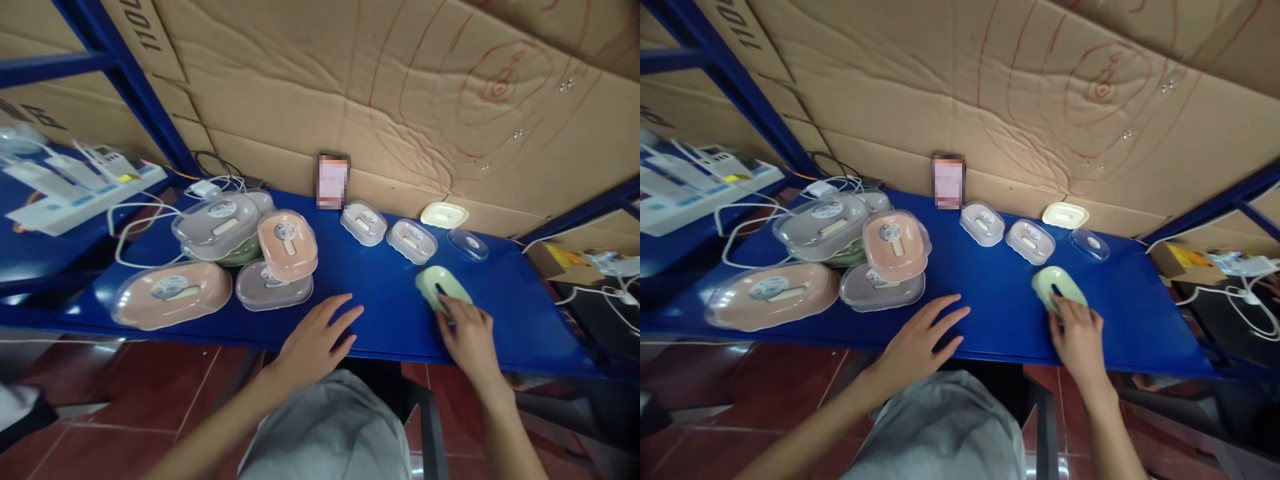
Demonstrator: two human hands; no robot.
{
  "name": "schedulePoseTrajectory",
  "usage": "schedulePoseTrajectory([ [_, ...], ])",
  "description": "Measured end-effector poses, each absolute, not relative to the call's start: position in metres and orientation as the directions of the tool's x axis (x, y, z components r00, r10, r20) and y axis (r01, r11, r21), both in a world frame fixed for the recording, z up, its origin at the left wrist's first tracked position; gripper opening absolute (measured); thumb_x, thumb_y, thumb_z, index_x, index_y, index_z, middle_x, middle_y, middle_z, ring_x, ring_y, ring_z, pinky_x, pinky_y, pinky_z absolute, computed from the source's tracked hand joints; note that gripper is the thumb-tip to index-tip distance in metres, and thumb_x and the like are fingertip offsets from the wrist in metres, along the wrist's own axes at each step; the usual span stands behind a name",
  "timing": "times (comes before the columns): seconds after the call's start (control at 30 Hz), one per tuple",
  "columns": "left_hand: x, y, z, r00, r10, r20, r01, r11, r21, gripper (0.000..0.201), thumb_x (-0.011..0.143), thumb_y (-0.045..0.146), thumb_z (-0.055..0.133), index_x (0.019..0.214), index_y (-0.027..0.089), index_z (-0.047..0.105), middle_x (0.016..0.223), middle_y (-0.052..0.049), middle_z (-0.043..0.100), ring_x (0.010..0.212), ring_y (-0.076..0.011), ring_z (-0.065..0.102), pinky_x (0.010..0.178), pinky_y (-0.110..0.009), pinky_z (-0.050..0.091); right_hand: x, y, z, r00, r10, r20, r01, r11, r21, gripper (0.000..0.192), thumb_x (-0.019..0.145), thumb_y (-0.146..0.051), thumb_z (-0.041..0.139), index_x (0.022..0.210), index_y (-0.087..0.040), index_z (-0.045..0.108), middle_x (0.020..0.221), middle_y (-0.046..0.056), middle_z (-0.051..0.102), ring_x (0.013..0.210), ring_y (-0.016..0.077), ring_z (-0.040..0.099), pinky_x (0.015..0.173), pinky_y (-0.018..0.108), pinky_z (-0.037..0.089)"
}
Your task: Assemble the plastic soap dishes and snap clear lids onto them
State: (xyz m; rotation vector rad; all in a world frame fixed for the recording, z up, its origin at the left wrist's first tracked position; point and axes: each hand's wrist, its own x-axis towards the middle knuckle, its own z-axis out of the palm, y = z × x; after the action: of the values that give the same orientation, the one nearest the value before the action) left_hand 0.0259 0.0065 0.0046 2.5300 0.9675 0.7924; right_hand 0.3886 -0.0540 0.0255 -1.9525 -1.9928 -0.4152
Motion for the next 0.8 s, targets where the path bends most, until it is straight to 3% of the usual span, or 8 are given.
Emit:
schedulePoseTrajectory([
  [0.1, 0.026, 0.007, 0.01, 0.682, 0.619, 0.39, 0.483, -0.781, 0.396, 0.061, 0.105, 0.028, 0.062, 0.163, 0.029, 0.044, 0.173, -0.013, 0.038, 0.156, -0.0333, 0.044, 0.122, -0.053, 0.049, 0.348, -0.053, 0.041, -0.263, 0.902, 0.343, 0.914, 0.346, -0.21, 0.045, 0.109, -0.035, 0.054, 0.154, -0.03, 0.054, 0.145, 0.008, 0.07, 0.134, 0.0285, 0.066, 0.117, 0.052, 0.047],
  [0.17, 0.027, 0.007, 0.012, 0.7, 0.599, 0.388, 0.482, -0.798, 0.363, 0.058, 0.106, 0.028, 0.061, 0.162, 0.028, 0.046, 0.175, -0.013, 0.037, 0.159, -0.0337, 0.04, 0.123, -0.054, 0.047, 0.355, -0.022, 0.054, -0.272, 0.867, 0.418, 0.887, 0.395, -0.24, 0.05, 0.11, -0.035, 0.052, 0.159, -0.03, 0.049, 0.156, 0.008, 0.062, 0.146, 0.028, 0.057, 0.123, 0.051, 0.044],
  [0.23, 0.029, 0.007, 0.012, 0.686, 0.613, 0.392, 0.509, -0.789, 0.345, 0.047, 0.107, 0.029, 0.06, 0.153, 0.024, 0.057, 0.171, -0.013, 0.044, 0.157, -0.0346, 0.043, 0.122, -0.055, 0.048, 0.385, 0.027, 0.064, -0.175, 0.834, 0.523, 0.938, 0.302, -0.168, 0.05, 0.11, -0.036, 0.047, 0.159, -0.026, 0.049, 0.161, 0.012, 0.057, 0.153, 0.0296, 0.05, 0.126, 0.053, 0.04],
  [0.33, 0.031, 0.006, 0.009, 0.641, 0.652, 0.405, 0.558, -0.758, 0.337, 0.037, 0.108, 0.028, 0.058, 0.144, 0.021, 0.064, 0.155, -0.014, 0.059, 0.144, -0.0343, 0.056, 0.113, -0.054, 0.053, 0.446, 0.105, 0.071, 0.025, 0.874, 0.485, 0.999, -0.032, 0.004, 0.062, 0.108, -0.039, 0.043, 0.164, -0.012, 0.037, 0.171, 0.022, 0.039, 0.158, 0.0343, 0.039, 0.125, 0.055, 0.039],
  [0.47, 0.03, 0.005, 0.004, 0.608, 0.666, 0.432, 0.567, -0.746, 0.35, 0.036, 0.108, 0.02, 0.053, 0.143, 0.023, 0.062, 0.133, -0.011, 0.07, 0.124, -0.0282, 0.067, 0.104, -0.047, 0.057, 0.49, 0.159, 0.06, 0.083, 0.9, 0.428, 0.992, -0.116, 0.05, 0.069, 0.1, -0.037, 0.053, 0.16, -0.007, 0.042, 0.147, 0.027, 0.062, 0.141, 0.0414, 0.053, 0.118, 0.063, 0.037],
  [0.57, 0.03, 0.004, 0.005, 0.562, 0.683, 0.466, 0.595, -0.726, 0.345, 0.035, 0.107, 0.02, 0.054, 0.141, 0.024, 0.062, 0.138, -0.012, 0.067, 0.126, -0.0289, 0.066, 0.104, -0.047, 0.057, 0.498, 0.158, 0.044, 0.093, 0.903, 0.42, 0.987, -0.139, 0.081, 0.062, 0.099, -0.041, 0.056, 0.155, -0.013, 0.051, 0.138, 0.025, 0.066, 0.132, 0.042, 0.056, 0.115, 0.065, 0.036],
  [0.7, 0.032, 0.005, 0.006, 0.484, 0.716, 0.503, 0.655, -0.677, 0.334, 0.044, 0.104, 0.021, 0.059, 0.149, 0.023, 0.057, 0.16, -0.017, 0.052, 0.143, -0.0365, 0.055, 0.112, -0.056, 0.052, 0.504, 0.153, 0.034, 0.099, 0.86, 0.5, 0.979, -0.175, 0.106, 0.068, 0.103, -0.041, 0.048, 0.164, -0.014, 0.037, 0.162, 0.025, 0.047, 0.145, 0.0411, 0.043, 0.119, 0.062, 0.03],
  [0.8, 0.033, 0.005, 0.006, 0.488, 0.724, 0.487, 0.648, -0.674, 0.354, 0.049, 0.104, 0.02, 0.059, 0.153, 0.021, 0.053, 0.164, -0.018, 0.047, 0.15, -0.0372, 0.049, 0.117, -0.057, 0.05, 0.509, 0.164, 0.038, 0.092, 0.854, 0.512, 0.978, -0.174, 0.114, 0.069, 0.102, -0.041, 0.049, 0.164, -0.012, 0.037, 0.158, 0.025, 0.051, 0.141, 0.04, 0.046, 0.117, 0.061, 0.032],
])
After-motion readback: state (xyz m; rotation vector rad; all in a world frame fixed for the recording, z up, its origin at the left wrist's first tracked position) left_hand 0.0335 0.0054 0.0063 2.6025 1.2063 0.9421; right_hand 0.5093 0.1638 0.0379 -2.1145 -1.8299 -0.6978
